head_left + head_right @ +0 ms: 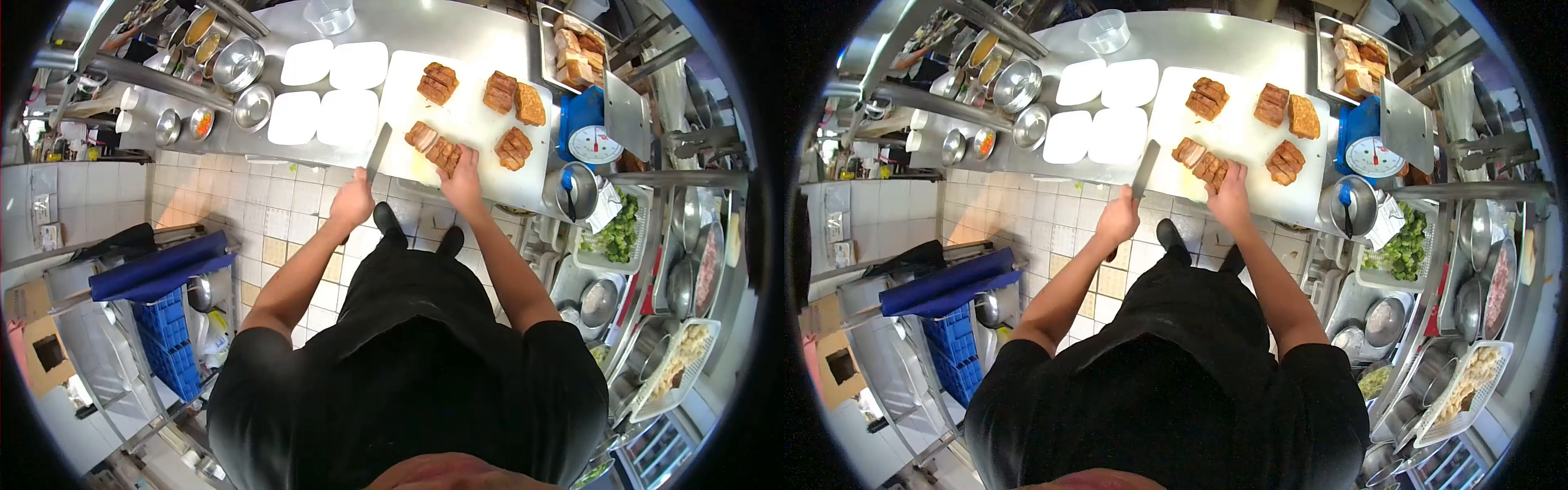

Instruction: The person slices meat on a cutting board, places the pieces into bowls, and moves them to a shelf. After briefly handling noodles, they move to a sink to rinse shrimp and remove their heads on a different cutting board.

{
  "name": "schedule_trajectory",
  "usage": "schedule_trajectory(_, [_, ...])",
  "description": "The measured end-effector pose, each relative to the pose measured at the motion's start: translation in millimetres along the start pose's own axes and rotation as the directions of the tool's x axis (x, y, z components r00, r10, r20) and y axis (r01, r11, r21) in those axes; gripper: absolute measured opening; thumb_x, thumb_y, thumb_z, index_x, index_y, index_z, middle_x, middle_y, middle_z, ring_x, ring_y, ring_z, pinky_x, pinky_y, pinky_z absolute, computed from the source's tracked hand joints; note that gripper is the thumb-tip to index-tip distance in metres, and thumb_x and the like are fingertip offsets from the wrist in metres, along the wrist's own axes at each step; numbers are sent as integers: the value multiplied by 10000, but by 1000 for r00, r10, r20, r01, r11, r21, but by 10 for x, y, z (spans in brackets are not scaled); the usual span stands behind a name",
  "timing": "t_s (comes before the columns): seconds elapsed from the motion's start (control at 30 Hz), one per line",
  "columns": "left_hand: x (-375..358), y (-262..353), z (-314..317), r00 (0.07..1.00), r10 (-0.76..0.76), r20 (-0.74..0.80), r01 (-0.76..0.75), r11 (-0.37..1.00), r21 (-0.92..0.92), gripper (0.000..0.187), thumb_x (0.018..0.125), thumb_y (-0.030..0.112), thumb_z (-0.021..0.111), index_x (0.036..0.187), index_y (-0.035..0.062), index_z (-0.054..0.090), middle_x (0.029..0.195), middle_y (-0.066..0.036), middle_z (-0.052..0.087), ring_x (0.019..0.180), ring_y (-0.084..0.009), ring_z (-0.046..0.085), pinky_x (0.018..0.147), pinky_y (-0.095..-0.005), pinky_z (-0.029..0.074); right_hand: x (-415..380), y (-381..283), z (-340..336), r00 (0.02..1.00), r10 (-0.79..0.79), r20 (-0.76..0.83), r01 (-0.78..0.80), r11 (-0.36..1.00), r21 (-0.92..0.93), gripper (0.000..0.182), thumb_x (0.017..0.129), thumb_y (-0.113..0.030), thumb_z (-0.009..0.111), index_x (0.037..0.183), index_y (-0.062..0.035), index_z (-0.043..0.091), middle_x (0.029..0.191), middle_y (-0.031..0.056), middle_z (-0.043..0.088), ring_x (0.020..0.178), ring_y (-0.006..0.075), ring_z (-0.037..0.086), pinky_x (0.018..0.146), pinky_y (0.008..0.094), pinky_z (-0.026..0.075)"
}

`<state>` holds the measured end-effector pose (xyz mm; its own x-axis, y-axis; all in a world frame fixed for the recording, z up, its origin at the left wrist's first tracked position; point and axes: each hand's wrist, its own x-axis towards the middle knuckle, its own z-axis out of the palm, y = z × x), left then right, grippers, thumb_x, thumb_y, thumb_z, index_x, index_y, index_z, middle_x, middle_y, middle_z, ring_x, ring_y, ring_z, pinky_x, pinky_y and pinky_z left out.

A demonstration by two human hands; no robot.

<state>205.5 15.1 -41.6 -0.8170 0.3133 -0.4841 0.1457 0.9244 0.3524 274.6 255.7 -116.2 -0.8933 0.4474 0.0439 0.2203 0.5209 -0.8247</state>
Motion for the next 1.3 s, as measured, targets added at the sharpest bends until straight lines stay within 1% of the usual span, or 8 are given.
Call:
schedule_trajectory(0.23, [544,109,-113,999,52,11,-52,998,-27,300,937,74,439,1220,-28,426,1008,-379,660,1003,-525,652,912,-580,508,534,-178,311,998,-58,23,59,998,-39,715,794,-78,802,1359,39,379,1322,273,417,1163,495,535,966,494,504])
schedule_trajectory(0.4, [511,56,-237,981,79,-178,-91,994,-58,241,1008,166,461,1155,-15,400,859,-379,650,860,-566,633,788,-640,477,772,-138,170,987,-52,152,65,994,-83,780,779,-149,847,1373,48,380,1316,244,429,1183,470,535,995,477,496])
schedule_trajectory(0.6, [34,512,-261,945,264,-194,-286,954,-93,222,1036,220,459,1135,37,380,776,-344,650,755,-575,623,726,-662,465,303,-22,-327,1000,20,-20,-24,973,-230,993,695,-302,921,1436,76,379,1329,247,433,1219,441,513,1050,469,455])
schedule_trajectory(0.63, [25,603,-193,942,284,-177,-302,949,-87,219,1039,225,458,1132,43,379,769,-339,651,745,-574,622,720,-663,464,308,-31,-264,998,-40,-54,24,958,-285,1052,673,-420,913,1440,75,390,1318,264,452,1215,438,517,1041,468,457])
schedule_trajectory(0.77, [147,978,-83,958,278,-73,-279,960,-6,210,1025,204,433,1159,50,381,844,-341,668,829,-554,645,776,-642,484,568,-140,-68,955,293,-36,-284,880,-381,888,727,-435,832,1389,34,469,1262,230,532,1194,401,541,1020,459,468])
schedule_trajectory(0.87, [204,1032,-23,972,235,-9,-234,970,64,229,993,162,438,1184,47,389,913,-344,678,902,-533,663,814,-619,503,385,196,-183,998,47,34,-31,929,-370,757,730,-348,827,1318,14,517,1244,198,541,1178,398,546,1023,462,466])
schedule_trajectory(0.97, [404,688,370,975,218,49,-223,967,123,226,996,160,439,1180,37,394,916,-349,675,901,-540,661,821,-630,494,125,387,-421,989,-124,86,135,980,-144,630,733,-266,817,1255,-32,552,1202,174,549,1170,390,546,1019,456,467])
schedule_trajectory(1.3, [14,1391,225,972,161,173,-186,973,137,265,914,53,472,1165,-18,427,979,-390,658,960,-540,664,871,-613,504,300,318,-627,936,-254,246,294,945,-142,383,711,-199,803,1009,-81,593,1076,111,562,1052,348,593,886,450,511])
